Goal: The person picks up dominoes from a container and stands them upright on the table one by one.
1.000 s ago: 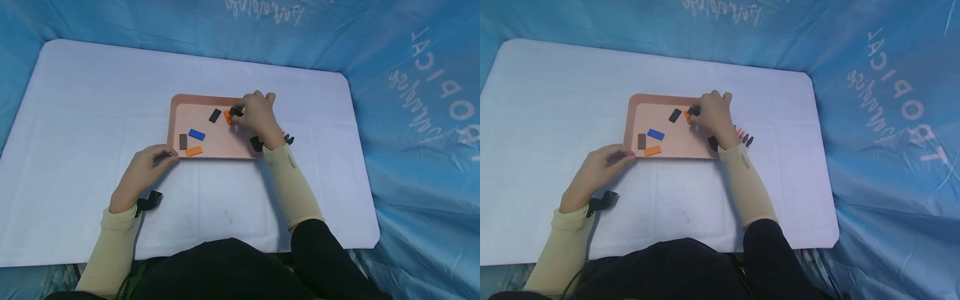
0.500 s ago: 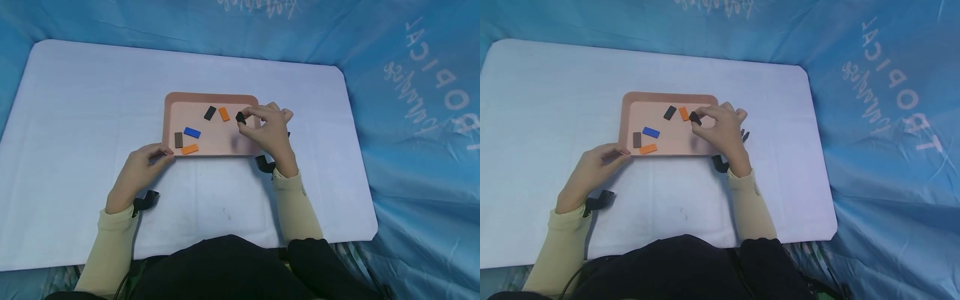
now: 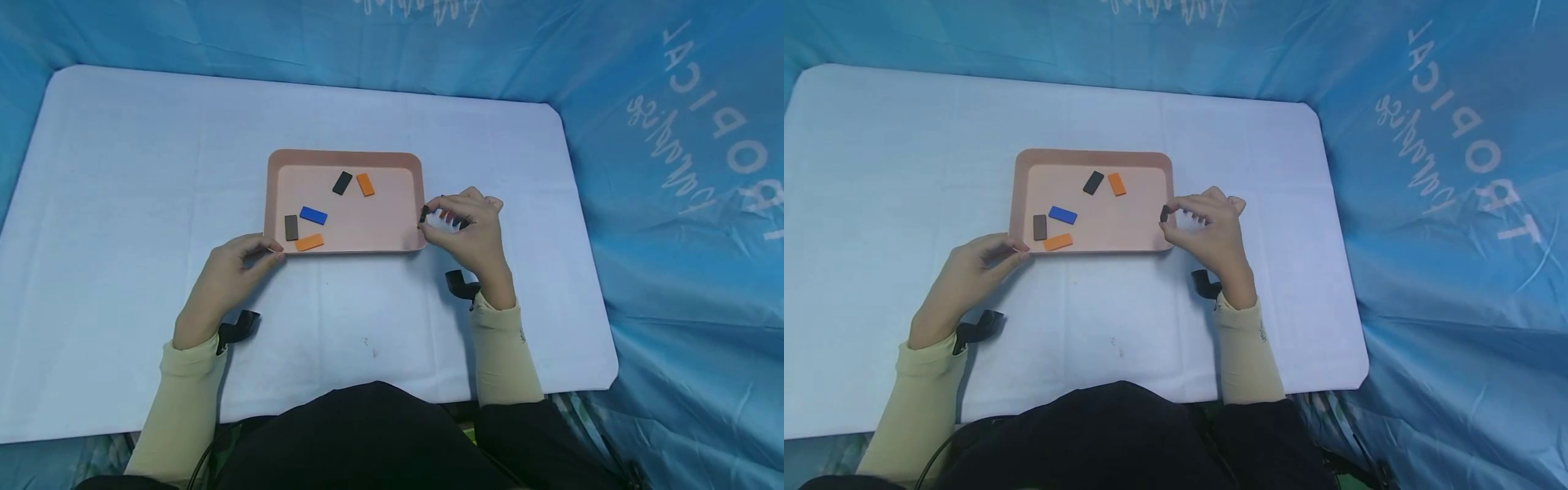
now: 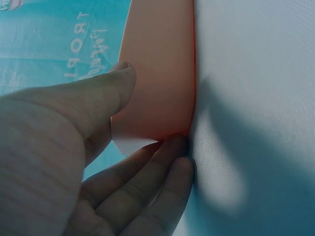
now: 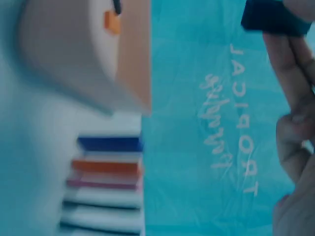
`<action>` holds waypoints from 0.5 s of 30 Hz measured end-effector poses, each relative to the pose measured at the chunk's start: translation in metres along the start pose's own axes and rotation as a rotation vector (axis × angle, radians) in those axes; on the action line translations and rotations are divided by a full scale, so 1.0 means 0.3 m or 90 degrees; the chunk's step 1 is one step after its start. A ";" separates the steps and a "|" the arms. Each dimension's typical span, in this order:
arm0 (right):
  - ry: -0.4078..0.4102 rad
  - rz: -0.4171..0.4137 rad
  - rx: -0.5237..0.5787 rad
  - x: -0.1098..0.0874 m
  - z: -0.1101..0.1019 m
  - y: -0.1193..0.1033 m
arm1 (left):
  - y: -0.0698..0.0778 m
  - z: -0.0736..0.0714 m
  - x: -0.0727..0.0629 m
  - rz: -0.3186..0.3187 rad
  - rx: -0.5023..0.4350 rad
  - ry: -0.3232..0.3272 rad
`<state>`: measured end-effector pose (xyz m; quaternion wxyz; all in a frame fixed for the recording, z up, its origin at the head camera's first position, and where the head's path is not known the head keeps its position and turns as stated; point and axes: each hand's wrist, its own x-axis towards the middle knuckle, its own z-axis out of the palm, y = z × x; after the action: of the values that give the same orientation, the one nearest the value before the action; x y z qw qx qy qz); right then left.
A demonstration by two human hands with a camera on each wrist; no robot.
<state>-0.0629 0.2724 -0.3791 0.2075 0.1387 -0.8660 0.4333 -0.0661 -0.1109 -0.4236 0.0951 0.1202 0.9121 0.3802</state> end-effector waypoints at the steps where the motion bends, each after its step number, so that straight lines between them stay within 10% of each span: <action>1: -0.007 -0.006 0.006 -0.011 -0.012 0.009 | -0.001 0.001 0.000 0.000 -0.003 -0.001; 15: -0.120 0.102 0.019 -0.121 -0.083 0.148 | 0.002 -0.016 -0.002 0.002 -0.006 -0.009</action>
<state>-0.0437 0.3207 -0.4139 0.0874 0.1122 -0.8835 0.4463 -0.0667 -0.1139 -0.4199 0.1015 0.1237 0.9093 0.3842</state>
